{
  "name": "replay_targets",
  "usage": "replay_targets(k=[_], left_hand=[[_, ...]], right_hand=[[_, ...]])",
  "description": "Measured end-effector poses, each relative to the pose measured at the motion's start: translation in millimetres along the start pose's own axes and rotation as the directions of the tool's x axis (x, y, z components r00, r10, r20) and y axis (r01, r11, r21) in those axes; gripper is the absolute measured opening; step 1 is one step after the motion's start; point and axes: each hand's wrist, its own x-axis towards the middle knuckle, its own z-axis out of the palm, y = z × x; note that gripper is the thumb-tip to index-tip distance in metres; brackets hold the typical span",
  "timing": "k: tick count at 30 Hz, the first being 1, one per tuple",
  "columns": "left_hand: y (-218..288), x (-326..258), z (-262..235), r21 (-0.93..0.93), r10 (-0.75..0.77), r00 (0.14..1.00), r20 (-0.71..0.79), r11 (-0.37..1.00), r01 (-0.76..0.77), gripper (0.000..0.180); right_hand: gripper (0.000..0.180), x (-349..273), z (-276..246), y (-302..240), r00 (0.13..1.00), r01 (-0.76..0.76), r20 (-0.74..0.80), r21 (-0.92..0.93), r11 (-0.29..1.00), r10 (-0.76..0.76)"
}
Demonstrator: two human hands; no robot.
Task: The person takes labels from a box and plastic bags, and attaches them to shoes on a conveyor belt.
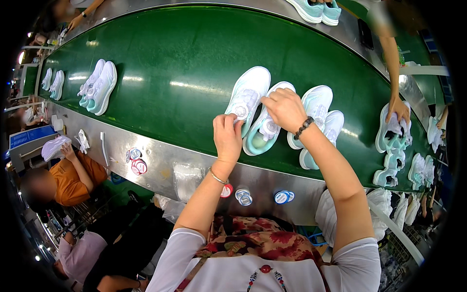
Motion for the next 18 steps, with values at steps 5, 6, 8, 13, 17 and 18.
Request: replay_targets(k=[5, 6, 8, 13, 17, 18], left_hand=[[1.1, 0.7, 1.3, 0.090, 0.087, 0.994, -0.065, 0.993, -0.081, 0.019], [0.5, 0.9, 1.3, 0.110, 0.115, 0.992, -0.059, 0.988, -0.108, 0.018], [-0.7, 1.9, -0.2, 0.151, 0.171, 0.984, -0.048, 0.975, -0.162, 0.016], [4.6, 6.1, -4.8, 0.192, 0.189, 0.976, -0.109, 0.967, -0.166, 0.013], [1.8, 10.9, -15.4, -0.107, -0.105, 0.994, -0.019, 0.989, 0.103, 0.009], [-0.9, 13.6, -19.6, -0.135, -0.160, 0.987, 0.033, 0.977, 0.163, 0.009]], right_hand=[[0.009, 6.1, 8.7, -5.3, 0.997, 0.019, 0.075, 0.049, 0.999, -0.023], [0.012, 6.2, 9.2, -5.8, 0.994, 0.011, 0.110, 0.048, 0.999, -0.016], [0.013, 6.1, 8.0, -6.0, 0.990, -0.034, 0.141, 0.082, 0.996, 0.022], [0.012, 6.0, -1.6, -8.6, 0.965, -0.141, 0.245, 0.185, 0.973, 0.094], [0.014, 7.1, -16.4, -11.4, 0.948, -0.172, 0.300, 0.204, 0.964, 0.106], [0.015, 8.2, -22.2, -13.1, 0.938, -0.169, 0.331, 0.189, 0.967, 0.100]])
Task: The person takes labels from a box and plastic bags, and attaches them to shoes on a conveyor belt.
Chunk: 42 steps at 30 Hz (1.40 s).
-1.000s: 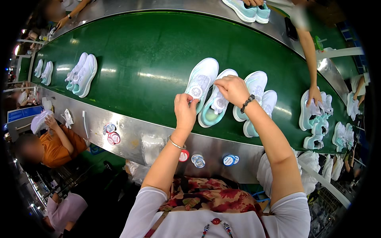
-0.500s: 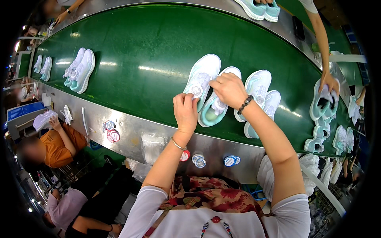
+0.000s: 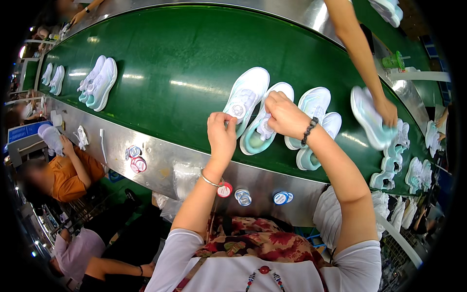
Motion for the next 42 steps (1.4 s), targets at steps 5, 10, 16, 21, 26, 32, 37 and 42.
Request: replay_targets(k=[5, 10, 16, 21, 26, 32, 37, 42], left_hand=[[4.9, 18.2, -16.0, -0.025, -0.121, 0.987, 0.105, 0.992, 0.124, 0.013], [15.3, 12.0, -23.7, -0.283, -0.393, 0.882, 0.260, 0.842, 0.459, 0.012], [26.5, 1.1, -19.5, -0.512, -0.427, 0.830, 0.360, 0.653, 0.558, 0.009], [5.0, 2.3, -14.2, -0.350, -0.297, 0.938, 0.180, 0.872, 0.344, 0.010], [4.3, 29.5, -27.8, -0.619, -0.305, 0.945, 0.121, 0.721, 0.312, 0.008], [-0.5, 35.4, -33.3, -0.622, -0.343, 0.824, 0.452, 0.541, 0.566, 0.007], [-8.9, 30.6, -35.7, -0.654, -0.279, 0.845, 0.456, 0.539, 0.531, 0.014], [-0.6, 34.1, -35.4, -0.656, -0.278, 0.865, 0.418, 0.566, 0.499, 0.022]], right_hand=[[0.021, -4.8, -3.4, -12.7, 1.000, -0.016, 0.022, 0.177, 0.984, 0.012], [0.016, 1.3, 20.7, -18.4, 0.958, -0.280, 0.207, 0.829, 0.484, 0.200], [0.015, 13.2, 42.0, -31.0, 0.896, -0.372, 0.256, 0.878, 0.300, 0.363], [0.009, 22.6, 50.1, -39.8, 0.948, -0.122, -0.156, 0.626, 0.770, 0.278], [0.006, 27.6, 54.7, -41.7, 0.907, -0.006, -0.293, 0.708, 0.706, 0.301], [0.010, 35.2, 63.1, -37.4, 0.920, -0.141, 0.033, 0.958, 0.250, 0.391], [0.010, 40.5, 58.0, -37.5, 0.920, -0.156, 0.074, 0.970, 0.186, 0.384], [0.010, 42.0, 53.5, -37.3, 0.934, -0.160, 0.069, 0.958, 0.238, 0.349]])
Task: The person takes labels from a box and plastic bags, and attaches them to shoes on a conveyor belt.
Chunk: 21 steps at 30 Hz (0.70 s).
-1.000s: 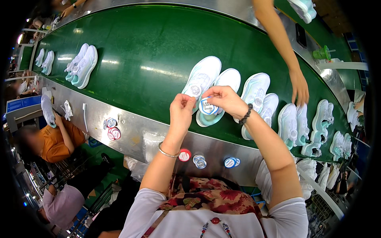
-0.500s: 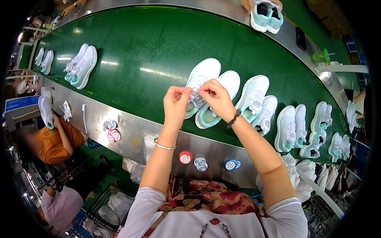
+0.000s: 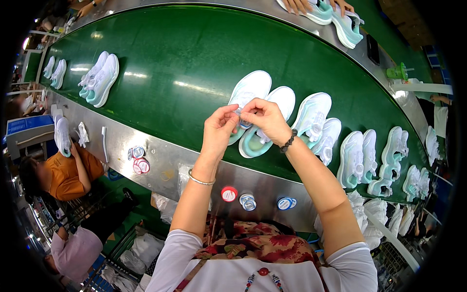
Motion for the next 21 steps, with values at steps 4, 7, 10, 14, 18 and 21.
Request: replay_targets(k=[4, 7, 10, 14, 18, 21], left_hand=[[3.2, 2.3, 0.7, 0.046, 0.000, 1.000, 0.022, 0.999, -0.001, 0.029], [3.8, 0.9, -9.3, 0.028, -0.014, 0.999, 0.028, 1.000, 0.014, 0.033], [2.8, -7.1, -24.3, -0.053, -0.021, 0.999, 0.041, 0.998, 0.023, 0.039], [-2.6, 2.4, -4.4, -0.006, -0.046, 0.999, 0.027, 0.999, 0.046, 0.030], [-11.8, -3.5, -19.1, -0.051, -0.091, 0.996, 0.015, 0.994, 0.092, 0.031], [-3.8, -20.3, -24.7, 0.032, 0.041, 0.997, -0.071, 0.999, -0.039, 0.030]], right_hand=[[0.010, 3.3, -0.8, -1.8, 0.999, 0.001, 0.046, -0.095, 0.995, 0.003], [0.011, 11.4, 3.0, -3.5, 0.992, -0.026, 0.119, -0.175, 0.984, 0.047], [0.011, 14.0, 9.8, -7.8, 0.984, -0.004, 0.173, -0.217, 0.976, 0.042], [0.008, 5.6, -0.1, -16.5, 0.993, 0.014, 0.119, -0.233, 0.972, 0.015], [0.007, 11.2, 13.4, -18.8, 0.974, -0.075, 0.184, -0.280, 0.957, 0.130], [0.005, 7.9, 22.7, -22.1, 0.987, -0.042, 0.125, -0.406, 0.913, 0.101]])
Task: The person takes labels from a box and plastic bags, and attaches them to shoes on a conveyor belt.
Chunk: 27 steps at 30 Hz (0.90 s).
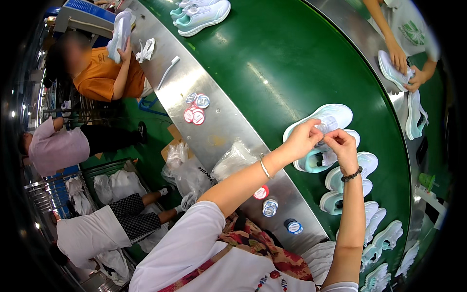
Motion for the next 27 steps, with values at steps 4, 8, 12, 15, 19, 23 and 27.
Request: replay_targets(k=[4, 8, 12, 15, 19, 23, 27], left_hand=[[12.7, -37.2, -60.6, 0.294, 0.358, 0.871, -0.337, 0.919, -0.264, 0.026], [11.2, -80.9, -171.5, 0.322, 0.320, 0.593, -0.739, 0.941, -0.107, 0.015], [-9.0, -90.2, -265.4, 0.465, 0.400, 0.444, -0.802, 0.884, 0.042, 0.034], [-26.0, -76.8, -301.9, 0.597, 0.495, 0.534, -0.685, 0.802, 0.022, 0.032], [-39.1, -66.8, -328.0, 0.246, 0.173, 0.794, -0.583, 0.969, -0.030, 0.017], [-21.4, -81.8, -331.2, 0.010, 0.083, 0.806, -0.586, 0.995, -0.095, 0.014], [-11.0, -90.1, -347.4, -0.015, 0.095, 0.809, -0.579, 0.992, -0.127, 0.015]], right_hand=[[0.004, -0.3, 46.3, -33.1, 0.874, 0.274, -0.263, -0.428, 0.861, -0.409], [0.005, 22.1, 153.8, -43.2, 0.804, 0.568, 0.126, -0.452, 0.688, -0.581], [0.019, 75.8, 266.6, -19.3, 0.717, 0.686, 0.278, -0.444, 0.576, -0.640], [0.023, 103.2, 323.7, -13.7, 0.645, 0.726, 0.360, -0.563, 0.394, -0.674], [0.025, 125.6, 339.3, 14.4, 0.621, 0.736, 0.533, -0.648, 0.194, -0.574], [0.016, 115.0, 328.3, 7.9, 0.617, 0.785, 0.503, -0.447, 0.429, -0.605], [0.012, 113.3, 341.0, -2.8, 0.823, 0.546, 0.370, -0.304, 0.781, -0.432]])
